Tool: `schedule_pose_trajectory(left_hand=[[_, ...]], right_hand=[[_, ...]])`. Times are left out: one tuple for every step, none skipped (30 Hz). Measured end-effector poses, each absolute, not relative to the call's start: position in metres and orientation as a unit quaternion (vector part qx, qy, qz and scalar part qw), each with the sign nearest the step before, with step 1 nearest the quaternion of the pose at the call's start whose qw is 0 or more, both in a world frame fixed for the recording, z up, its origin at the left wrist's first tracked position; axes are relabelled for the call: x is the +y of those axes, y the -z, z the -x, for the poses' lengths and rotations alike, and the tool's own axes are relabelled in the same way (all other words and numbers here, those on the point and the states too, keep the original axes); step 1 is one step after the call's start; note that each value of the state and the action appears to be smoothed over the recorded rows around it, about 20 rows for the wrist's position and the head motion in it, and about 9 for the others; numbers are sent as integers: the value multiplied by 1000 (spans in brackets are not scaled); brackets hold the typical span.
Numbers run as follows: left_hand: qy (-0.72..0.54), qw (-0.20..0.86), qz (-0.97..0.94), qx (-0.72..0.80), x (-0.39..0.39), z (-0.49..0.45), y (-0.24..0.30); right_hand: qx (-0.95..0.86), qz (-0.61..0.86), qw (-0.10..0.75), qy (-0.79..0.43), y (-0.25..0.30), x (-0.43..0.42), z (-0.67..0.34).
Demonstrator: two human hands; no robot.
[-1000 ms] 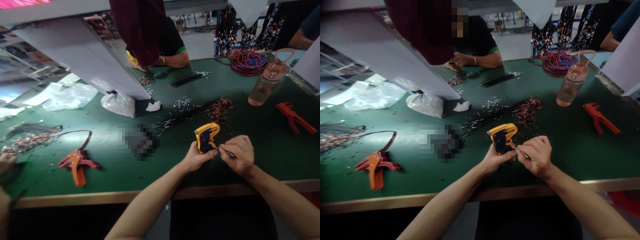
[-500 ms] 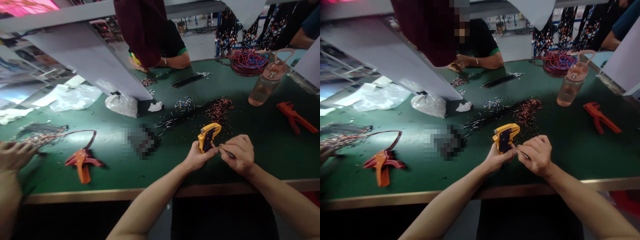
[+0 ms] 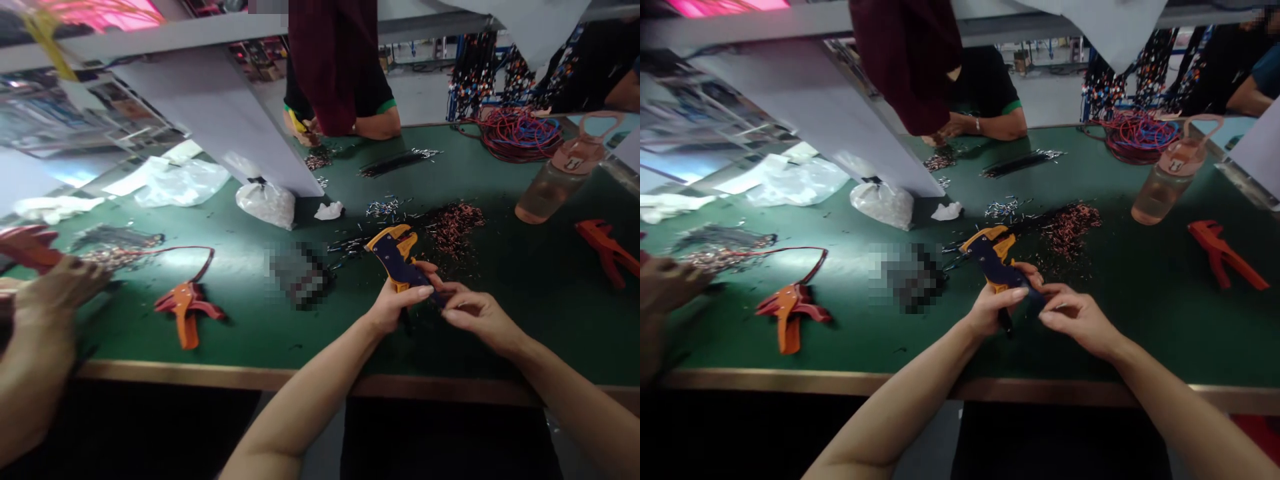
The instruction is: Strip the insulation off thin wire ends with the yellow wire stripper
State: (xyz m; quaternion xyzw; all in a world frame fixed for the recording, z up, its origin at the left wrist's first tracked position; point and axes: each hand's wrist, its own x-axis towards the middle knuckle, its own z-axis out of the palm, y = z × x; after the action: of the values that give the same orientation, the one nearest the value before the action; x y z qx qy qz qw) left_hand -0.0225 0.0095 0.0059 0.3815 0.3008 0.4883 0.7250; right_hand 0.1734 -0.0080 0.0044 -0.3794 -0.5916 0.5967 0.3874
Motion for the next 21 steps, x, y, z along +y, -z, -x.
schedule_pose_trajectory(left_hand=[[-479, 731, -385, 298, 9, 23, -7], [-465, 740, -389, 292, 8, 23, -8], [-448, 751, -393, 285, 8, 23, -8], [-429, 763, -397, 275, 7, 22, -9], [-411, 776, -400, 263, 7, 22, -9], [-395, 788, -401, 250, 6, 21, -9], [-385, 797, -400, 238, 6, 20, -8], [-383, 803, -398, 225, 6, 20, -8], [-390, 804, -397, 211, 6, 18, -7], [-401, 802, -395, 198, 5, 17, -6], [-415, 799, -393, 186, 4, 16, -6], [-426, 797, -388, 179, 3, 14, -5], [-430, 797, -385, 179, 1, 12, -5], [-431, 796, -382, 185, 0, 10, -5], [-429, 795, -382, 196, -2, 7, -4], [-428, 792, -382, 209, -3, 5, -4], [-429, 789, -380, 220, -4, 4, -4], [-430, 788, -378, 227, -5, 3, -4], [-430, 789, -374, 231, -4, 2, -3], [-429, 792, -369, 231, -4, 2, -3], [-427, 797, -362, 226, -3, 3, -2]], right_hand=[[-617, 369, 361, -594, -6, -9, -172], [-641, 360, 339, -587, -8, -11, -170], [-662, 351, 320, -580, -10, -12, -168], [-678, 344, 303, -575, -11, -14, -167], [-689, 340, 293, -568, -12, -16, -166], [-697, 340, 292, -560, -11, -17, -165], [-700, 343, 301, -549, -11, -19, -164], [-700, 347, 319, -536, -9, -21, -163], [-698, 353, 342, -521, -8, -22, -163], [-693, 359, 366, -507, -7, -23, -162], [-687, 366, 385, -496, -5, -24, -162], [-680, 373, 400, -488, -4, -24, -162], [-673, 383, 411, -481, -3, -25, -163], [-664, 394, 420, -477, -3, -24, -163], [-655, 404, 425, -476, -2, -24, -164], [-648, 412, 428, -477, -2, -24, -165], [-645, 415, 427, -479, -2, -23, -165], [-646, 414, 423, -482, -2, -23, -166], [-651, 410, 417, -484, -2, -22, -166], [-660, 404, 408, -485, -2, -22, -166], [-668, 399, 397, -486, -2, -22, -166]])
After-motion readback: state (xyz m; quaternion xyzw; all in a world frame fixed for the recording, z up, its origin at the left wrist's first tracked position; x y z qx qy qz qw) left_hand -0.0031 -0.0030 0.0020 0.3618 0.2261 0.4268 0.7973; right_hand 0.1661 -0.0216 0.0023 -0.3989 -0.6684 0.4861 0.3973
